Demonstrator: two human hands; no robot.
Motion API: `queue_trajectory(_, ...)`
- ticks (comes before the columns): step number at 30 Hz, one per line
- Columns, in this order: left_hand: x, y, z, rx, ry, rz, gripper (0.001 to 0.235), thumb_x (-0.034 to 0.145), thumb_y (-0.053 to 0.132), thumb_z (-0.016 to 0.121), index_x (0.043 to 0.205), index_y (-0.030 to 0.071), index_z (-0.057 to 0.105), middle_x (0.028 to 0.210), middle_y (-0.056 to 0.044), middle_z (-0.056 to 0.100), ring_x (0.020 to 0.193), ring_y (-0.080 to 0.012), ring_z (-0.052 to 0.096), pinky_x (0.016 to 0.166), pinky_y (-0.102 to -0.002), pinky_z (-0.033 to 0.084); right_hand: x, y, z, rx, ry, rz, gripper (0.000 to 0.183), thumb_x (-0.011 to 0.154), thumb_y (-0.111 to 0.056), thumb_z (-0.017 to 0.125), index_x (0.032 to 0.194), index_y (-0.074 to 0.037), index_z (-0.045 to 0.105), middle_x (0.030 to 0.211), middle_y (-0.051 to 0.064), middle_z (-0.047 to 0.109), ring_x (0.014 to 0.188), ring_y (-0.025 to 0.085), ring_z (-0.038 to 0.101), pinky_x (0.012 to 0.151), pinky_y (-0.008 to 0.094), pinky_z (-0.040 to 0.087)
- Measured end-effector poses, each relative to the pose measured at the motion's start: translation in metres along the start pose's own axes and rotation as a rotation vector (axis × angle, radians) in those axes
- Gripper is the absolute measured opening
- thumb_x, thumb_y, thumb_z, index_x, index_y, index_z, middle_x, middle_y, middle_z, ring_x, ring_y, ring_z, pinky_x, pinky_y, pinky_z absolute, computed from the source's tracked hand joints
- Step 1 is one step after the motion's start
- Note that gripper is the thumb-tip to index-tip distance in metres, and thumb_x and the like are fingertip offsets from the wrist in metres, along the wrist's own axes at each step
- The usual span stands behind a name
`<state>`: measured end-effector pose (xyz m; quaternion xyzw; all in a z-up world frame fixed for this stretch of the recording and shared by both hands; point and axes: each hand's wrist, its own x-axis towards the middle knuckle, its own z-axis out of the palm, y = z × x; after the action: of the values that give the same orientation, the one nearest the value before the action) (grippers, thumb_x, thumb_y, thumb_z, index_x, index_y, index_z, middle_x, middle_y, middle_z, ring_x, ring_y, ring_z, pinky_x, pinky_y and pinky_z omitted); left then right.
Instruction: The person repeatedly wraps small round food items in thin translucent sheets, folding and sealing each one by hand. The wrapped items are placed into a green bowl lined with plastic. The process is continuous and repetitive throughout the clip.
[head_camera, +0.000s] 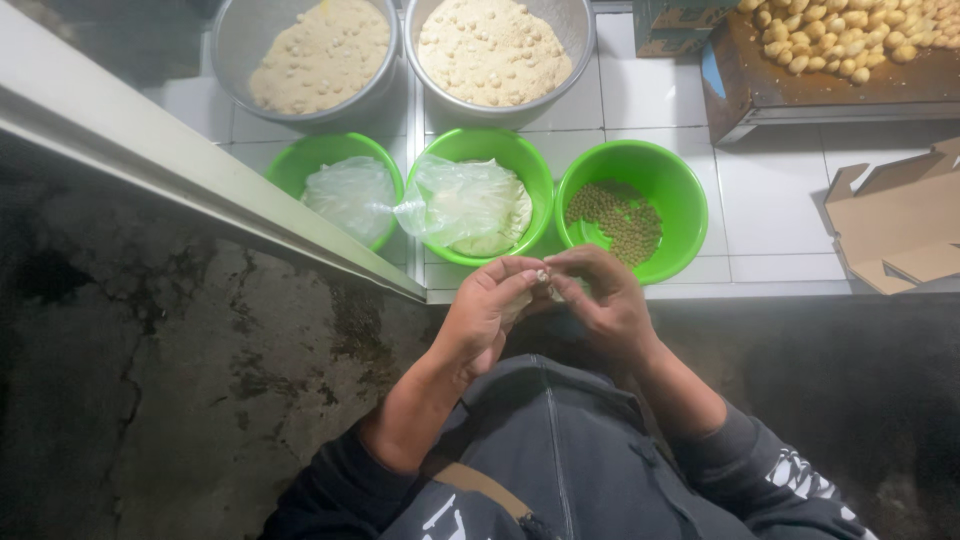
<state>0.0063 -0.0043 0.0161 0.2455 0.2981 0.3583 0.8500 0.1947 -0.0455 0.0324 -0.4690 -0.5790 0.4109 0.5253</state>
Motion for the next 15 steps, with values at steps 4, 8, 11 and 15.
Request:
queue_trajectory(4, -0.003, -0.002, 0.002, -0.104, -0.015, -0.045, 0.014, 0.108, 0.015, 0.064, 0.112, 0.003, 0.059, 0.096, -0.005, 0.065, 0.088, -0.0162, 0.066, 0.087, -0.036, 0.058, -0.006, 0.001, -0.015, 0.174, 0.034, 0.190, 0.018, 0.101, -0.009, 0.066, 0.117, -0.002, 0.070, 0.108, 0.009, 0.076, 0.101, 0.016, 0.071, 0.094, 0.030, 0.057)
queue_trajectory(8, -0.001, -0.002, 0.015, -0.092, -0.059, -0.001, 0.022, 0.103, 0.016, 0.065, 0.122, 0.006, 0.061, 0.090, -0.006, 0.064, 0.082, -0.0189, 0.067, 0.083, -0.040, 0.061, -0.004, -0.006, -0.023, 0.170, 0.039, 0.193, 0.023, 0.101, -0.009, 0.064, 0.122, -0.001, 0.071, 0.116, 0.011, 0.074, 0.107, 0.017, 0.070, 0.095, 0.030, 0.057)
queue_trajectory(11, -0.006, -0.010, 0.029, 0.068, -0.060, 0.072, 0.035, 0.098, 0.016, 0.063, 0.130, 0.003, 0.062, 0.106, -0.005, 0.070, 0.097, -0.0160, 0.070, 0.095, -0.036, 0.060, -0.008, -0.004, -0.028, -0.296, 0.029, -0.127, 0.023, 0.094, -0.009, 0.074, 0.117, -0.006, 0.075, 0.119, 0.009, 0.068, 0.116, 0.018, 0.065, 0.097, 0.032, 0.054)
queue_trajectory(15, -0.001, -0.018, 0.040, 0.087, 0.021, 0.151, 0.031, 0.101, 0.011, 0.065, 0.126, -0.008, 0.065, 0.109, -0.011, 0.075, 0.102, -0.0189, 0.073, 0.098, -0.034, 0.060, -0.007, 0.017, -0.044, -0.367, -0.065, -0.305, 0.035, 0.096, -0.002, 0.069, 0.130, -0.005, 0.068, 0.145, 0.019, 0.054, 0.140, 0.027, 0.054, 0.107, 0.036, 0.056)
